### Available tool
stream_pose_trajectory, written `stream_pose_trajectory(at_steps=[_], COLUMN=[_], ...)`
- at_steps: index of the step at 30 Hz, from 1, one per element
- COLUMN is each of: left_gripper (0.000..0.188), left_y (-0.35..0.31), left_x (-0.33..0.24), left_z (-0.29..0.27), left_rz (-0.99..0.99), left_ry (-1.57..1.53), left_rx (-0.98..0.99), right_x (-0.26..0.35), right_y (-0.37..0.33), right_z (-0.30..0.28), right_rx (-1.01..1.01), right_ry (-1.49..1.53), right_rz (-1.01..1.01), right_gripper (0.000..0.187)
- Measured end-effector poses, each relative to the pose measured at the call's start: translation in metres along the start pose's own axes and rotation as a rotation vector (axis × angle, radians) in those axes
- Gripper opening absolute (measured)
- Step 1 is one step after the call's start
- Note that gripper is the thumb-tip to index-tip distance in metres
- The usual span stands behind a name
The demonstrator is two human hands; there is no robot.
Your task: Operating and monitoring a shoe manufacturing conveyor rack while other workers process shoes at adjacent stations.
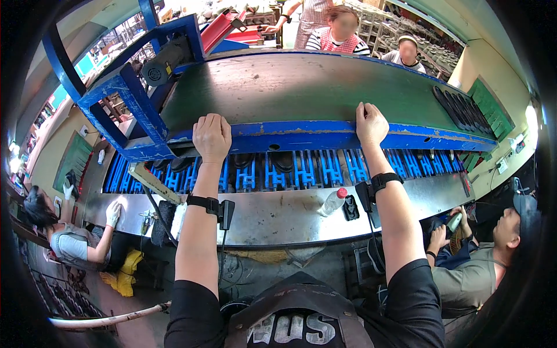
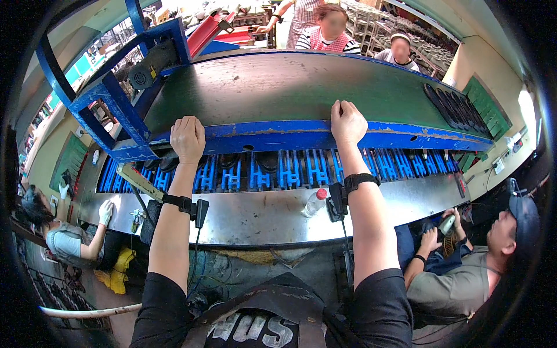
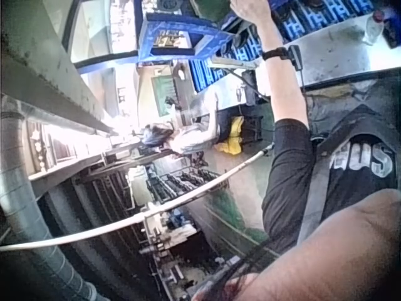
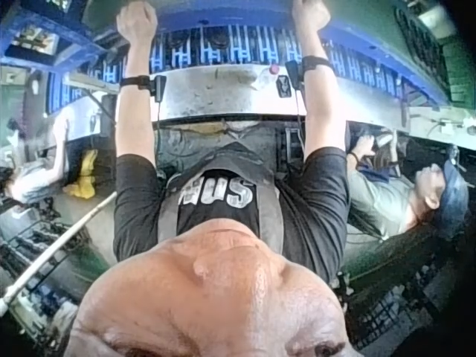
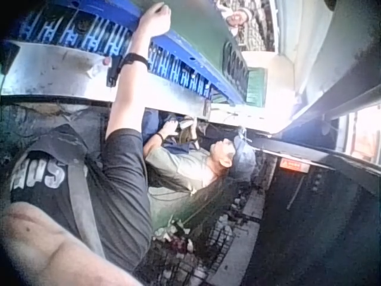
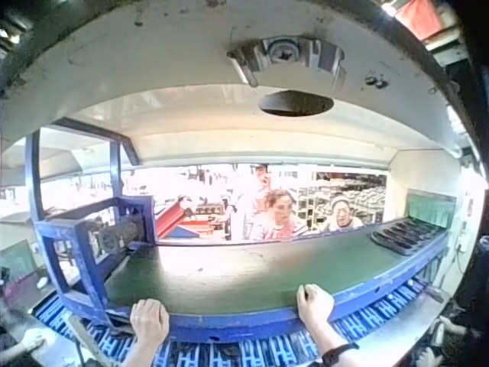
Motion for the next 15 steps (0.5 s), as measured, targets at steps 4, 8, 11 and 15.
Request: stream_pose_trajectory(at_steps=[4,8,11,15], left_gripper=[0.015,0.015,0.015,0.015], left_y=[-0.0004,-0.0014,-0.0009,-0.0010], left_x=[0.0021,0.0024,-0.0006,-0.0003], left_z=[0.0004,-0.0006,0.0002,0.0018], left_rz=[-0.005,0.006,-0.008,0.001], left_ry=[0.006,0.007,-0.003,0.025], left_rx=[0.013,0.003,0.005,0.012], right_x=[0.0025,0.0012,0.0012,0.0023], right_y=[0.0001,-0.0013,-0.0005,-0.0005], right_z=[-0.0011,0.0017,-0.0023,-0.0026], right_rx=[-0.012,0.008,-0.004,-0.019], right_ry=[0.018,0.006,0.008,0.011], right_rz=[-0.008,-0.003,-0.007,-0.014], right_gripper=[0.035,0.035,0.034,0.033])
Point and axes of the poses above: each hand's wrist, its own y-axis towards the middle knuckle, its own z-axis out of the palm, x = y × z, the point moved 7 cm from there along y, towards the middle knuckle, and after that the axes turned 9 degrees about -z, right-handed, at the moved point
